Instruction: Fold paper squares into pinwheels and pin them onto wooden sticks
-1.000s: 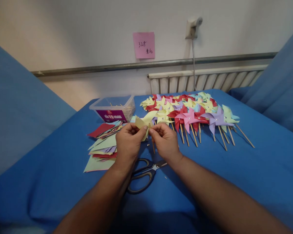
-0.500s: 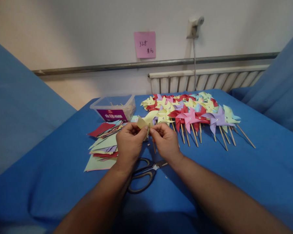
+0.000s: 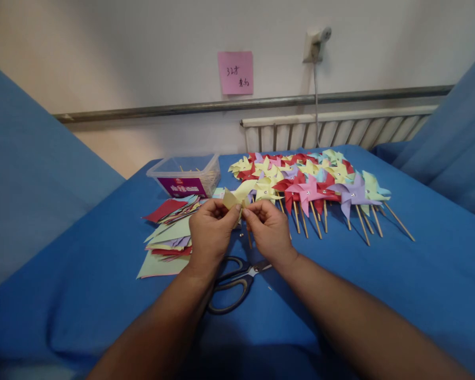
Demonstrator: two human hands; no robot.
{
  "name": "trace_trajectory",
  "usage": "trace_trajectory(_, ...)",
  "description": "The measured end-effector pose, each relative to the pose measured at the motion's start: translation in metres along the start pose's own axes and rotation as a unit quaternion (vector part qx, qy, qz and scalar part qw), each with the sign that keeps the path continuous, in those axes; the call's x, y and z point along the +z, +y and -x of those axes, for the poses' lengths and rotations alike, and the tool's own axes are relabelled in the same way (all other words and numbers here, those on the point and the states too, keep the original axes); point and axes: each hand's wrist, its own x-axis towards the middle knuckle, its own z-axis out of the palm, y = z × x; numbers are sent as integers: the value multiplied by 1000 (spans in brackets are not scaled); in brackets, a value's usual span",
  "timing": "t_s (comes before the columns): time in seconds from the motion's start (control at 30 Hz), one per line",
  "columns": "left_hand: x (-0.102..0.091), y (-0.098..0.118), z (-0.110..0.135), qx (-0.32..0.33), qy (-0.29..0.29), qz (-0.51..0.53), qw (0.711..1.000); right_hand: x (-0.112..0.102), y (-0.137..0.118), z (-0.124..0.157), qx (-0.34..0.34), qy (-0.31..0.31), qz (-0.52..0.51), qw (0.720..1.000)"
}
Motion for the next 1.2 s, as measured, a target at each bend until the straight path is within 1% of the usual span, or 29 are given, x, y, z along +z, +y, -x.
trace_trajectory(0.2, 1, -1, 0, -2, 2, 11, 1000, 0, -1, 0, 1, 2, 4, 1000)
trace_trajectory(0.57, 0, 3, 1, -5, 5, 12, 1000, 1, 1, -1, 20, 3, -24, 1000)
trace_trajectory(0.87, 0, 3, 1, -5, 6, -2, 1000, 1, 0, -1, 3, 6, -10, 1000)
trace_trajectory(1.2, 0, 3, 2, 7, 3, -10, 1000, 1, 1, 0, 4, -3, -9, 1000)
